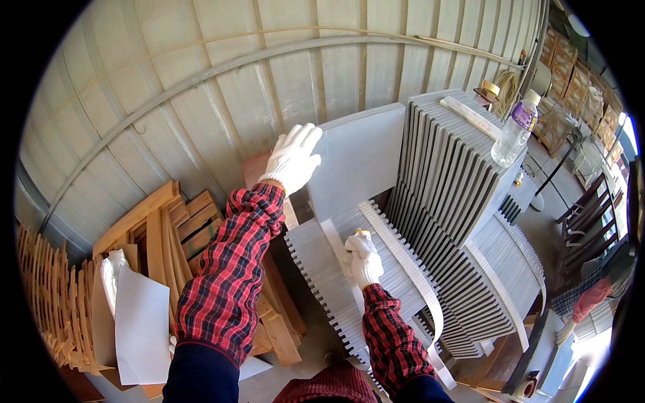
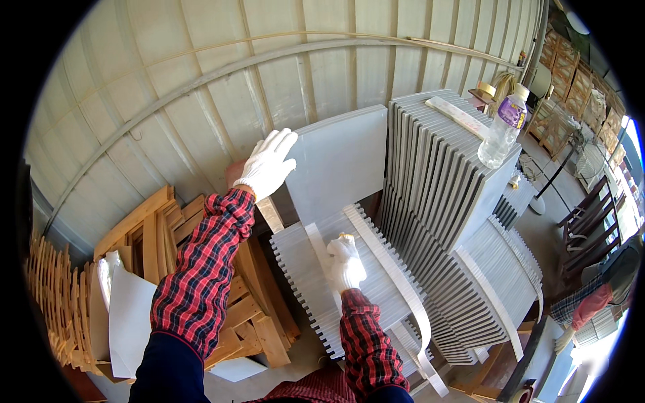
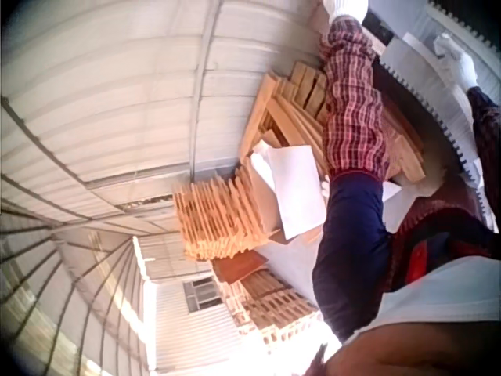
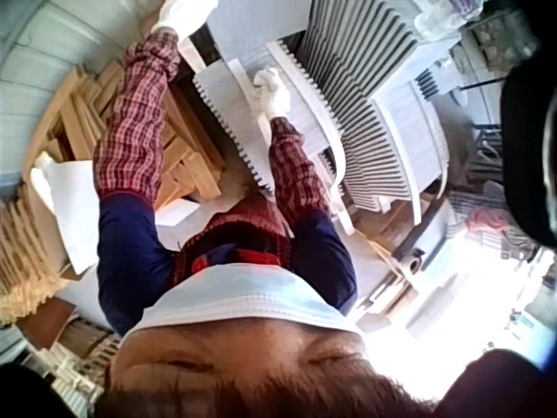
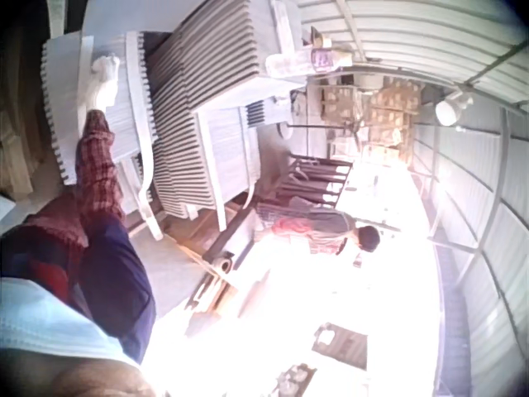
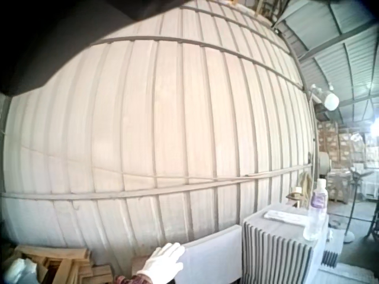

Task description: The person places gray rectangular boards into a cardboard box with the help of a coworker. They then apply packing tape to seal the box. The person also handles stacks of gray boards and wooden pallets in a warehouse setting.

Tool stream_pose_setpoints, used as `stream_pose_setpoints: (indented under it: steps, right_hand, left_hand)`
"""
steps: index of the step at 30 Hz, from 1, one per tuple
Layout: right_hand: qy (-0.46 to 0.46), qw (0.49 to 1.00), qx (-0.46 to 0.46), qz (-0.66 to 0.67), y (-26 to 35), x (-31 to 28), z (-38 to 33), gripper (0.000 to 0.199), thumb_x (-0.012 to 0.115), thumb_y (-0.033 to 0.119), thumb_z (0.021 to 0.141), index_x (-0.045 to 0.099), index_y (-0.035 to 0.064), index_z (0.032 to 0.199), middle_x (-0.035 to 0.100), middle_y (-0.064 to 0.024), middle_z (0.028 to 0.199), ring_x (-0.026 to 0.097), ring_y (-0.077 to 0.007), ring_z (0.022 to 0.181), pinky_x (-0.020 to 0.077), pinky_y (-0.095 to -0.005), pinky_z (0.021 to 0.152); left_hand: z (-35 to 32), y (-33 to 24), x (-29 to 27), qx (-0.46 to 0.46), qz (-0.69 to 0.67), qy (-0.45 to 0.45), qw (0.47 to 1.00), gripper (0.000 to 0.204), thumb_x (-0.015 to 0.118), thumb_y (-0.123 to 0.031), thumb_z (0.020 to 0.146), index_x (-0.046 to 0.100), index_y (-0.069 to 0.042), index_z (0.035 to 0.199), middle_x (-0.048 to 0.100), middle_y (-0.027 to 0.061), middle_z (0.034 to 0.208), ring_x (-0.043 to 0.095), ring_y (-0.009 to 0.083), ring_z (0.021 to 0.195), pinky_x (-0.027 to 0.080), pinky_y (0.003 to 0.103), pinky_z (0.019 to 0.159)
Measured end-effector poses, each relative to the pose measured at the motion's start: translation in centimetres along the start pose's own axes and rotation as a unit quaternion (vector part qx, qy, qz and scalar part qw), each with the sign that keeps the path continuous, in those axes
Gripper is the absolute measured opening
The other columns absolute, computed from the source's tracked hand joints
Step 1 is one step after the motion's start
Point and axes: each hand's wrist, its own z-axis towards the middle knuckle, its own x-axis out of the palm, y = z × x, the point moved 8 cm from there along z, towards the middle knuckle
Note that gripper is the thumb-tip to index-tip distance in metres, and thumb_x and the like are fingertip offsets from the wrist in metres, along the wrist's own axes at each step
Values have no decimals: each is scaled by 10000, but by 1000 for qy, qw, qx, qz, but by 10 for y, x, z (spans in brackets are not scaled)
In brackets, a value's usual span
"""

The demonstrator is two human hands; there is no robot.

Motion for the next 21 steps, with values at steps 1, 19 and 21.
stream_pose_setpoints:
  steps: [1, 19, 21]
  right_hand:
    - [-14, 977, 175, 124, 3, -1, -12, 278, 602, 53, 957, 727, 121, 1195, 706, -34, 1124, 688, -135, 930, 575, -295, 755]
    - [-292, 875, -280, 265, 255, 16, 98, 188, 509, 0, 994, 563, 51, 1166, 543, -90, 1153, 586, -132, 755, 467, -266, 603]
    - [-262, 895, -327, 151, 231, 67, 72, 221, 543, -21, 965, 552, 37, 1177, 548, -104, 1171, 584, -173, 858, 471, -302, 720]
  left_hand:
    - [-4, 7, 0, 3, -7, 6, 1000, 595, 563, -263, 953, 434, -41, 1491, 390, 160, 1583, 331, 319, 1486, 287, 454, 1213]
    - [-2, 23, 2, 57, -68, 28, 996, 470, 442, -190, 1033, 460, -95, 1493, 435, 175, 1572, 375, 335, 1485, 323, 399, 1217]
    - [2, 13, -2, 9, -93, 43, 995, 481, 418, -257, 1067, 442, -89, 1517, 411, 179, 1589, 337, 326, 1506, 286, 399, 1230]
